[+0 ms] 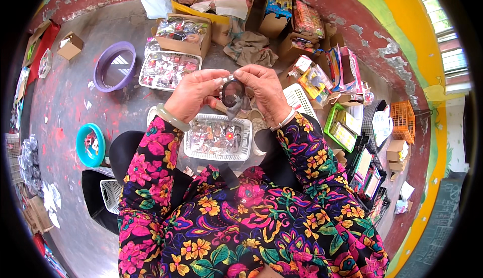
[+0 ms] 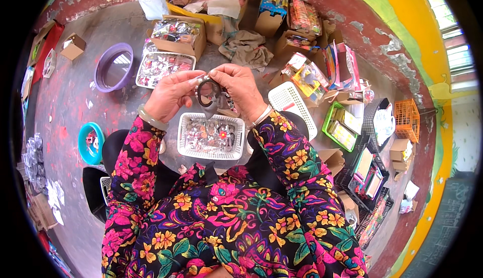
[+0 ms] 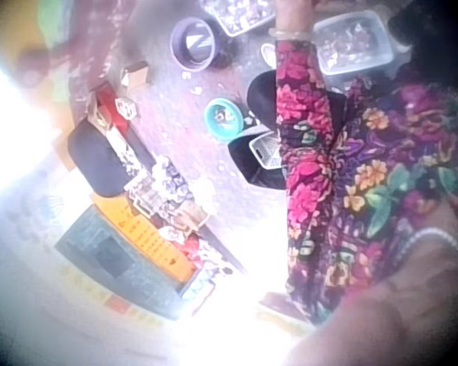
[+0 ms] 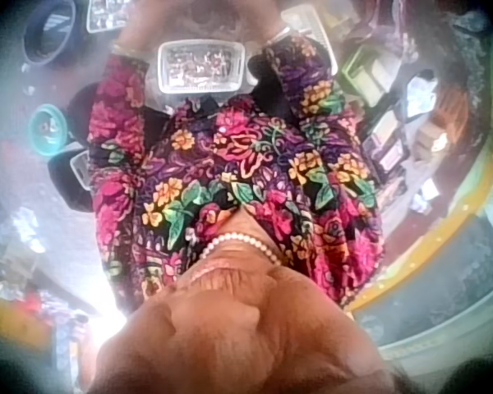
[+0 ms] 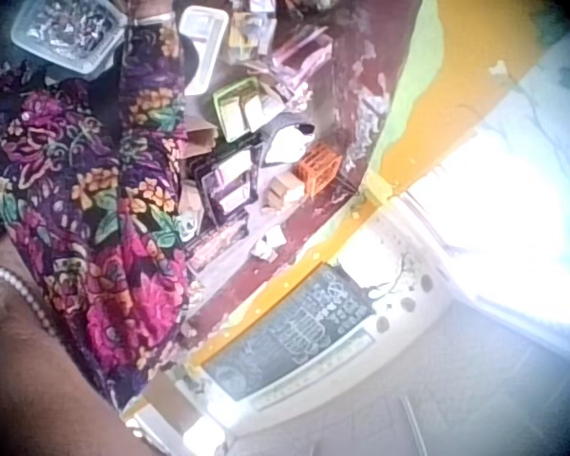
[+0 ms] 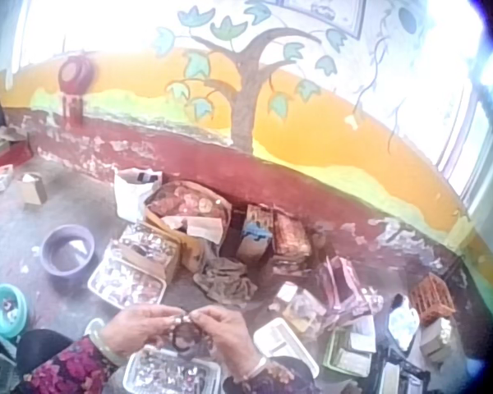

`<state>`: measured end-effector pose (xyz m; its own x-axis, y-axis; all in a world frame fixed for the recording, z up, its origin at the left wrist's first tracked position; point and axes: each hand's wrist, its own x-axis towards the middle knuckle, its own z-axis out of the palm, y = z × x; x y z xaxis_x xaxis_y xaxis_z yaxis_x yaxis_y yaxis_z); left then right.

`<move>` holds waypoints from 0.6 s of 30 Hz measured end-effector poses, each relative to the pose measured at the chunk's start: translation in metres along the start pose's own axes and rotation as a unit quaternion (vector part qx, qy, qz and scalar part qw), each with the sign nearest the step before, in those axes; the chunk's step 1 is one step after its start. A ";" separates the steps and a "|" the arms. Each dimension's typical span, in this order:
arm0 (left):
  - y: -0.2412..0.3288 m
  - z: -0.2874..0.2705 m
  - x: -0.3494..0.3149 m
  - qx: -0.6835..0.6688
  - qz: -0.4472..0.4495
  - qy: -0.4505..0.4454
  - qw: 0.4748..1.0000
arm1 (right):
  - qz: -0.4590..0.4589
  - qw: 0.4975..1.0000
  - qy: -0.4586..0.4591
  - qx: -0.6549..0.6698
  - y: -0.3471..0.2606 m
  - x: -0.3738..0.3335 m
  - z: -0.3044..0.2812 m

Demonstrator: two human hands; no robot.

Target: The person sits on the floor and repeatedly picks up small items from a white basket, places them into small plastic bags, and then puts the bags into a cardboard box. The person handles items one at a time, including hair accessories and small packaged goods.

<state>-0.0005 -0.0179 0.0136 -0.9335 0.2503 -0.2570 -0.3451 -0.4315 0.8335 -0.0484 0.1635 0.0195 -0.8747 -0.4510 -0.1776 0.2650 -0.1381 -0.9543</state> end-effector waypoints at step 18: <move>-0.014 -0.004 0.008 0.145 -0.017 0.017 0.989 | 0.007 0.997 0.006 -0.082 -0.004 -0.001 0.006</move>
<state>-0.0038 -0.0138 -0.0020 -0.9261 0.2298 -0.2993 -0.3383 -0.1547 0.9282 -0.0465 0.1593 0.0250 -0.8768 -0.4406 -0.1928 0.2081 0.0138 -0.9780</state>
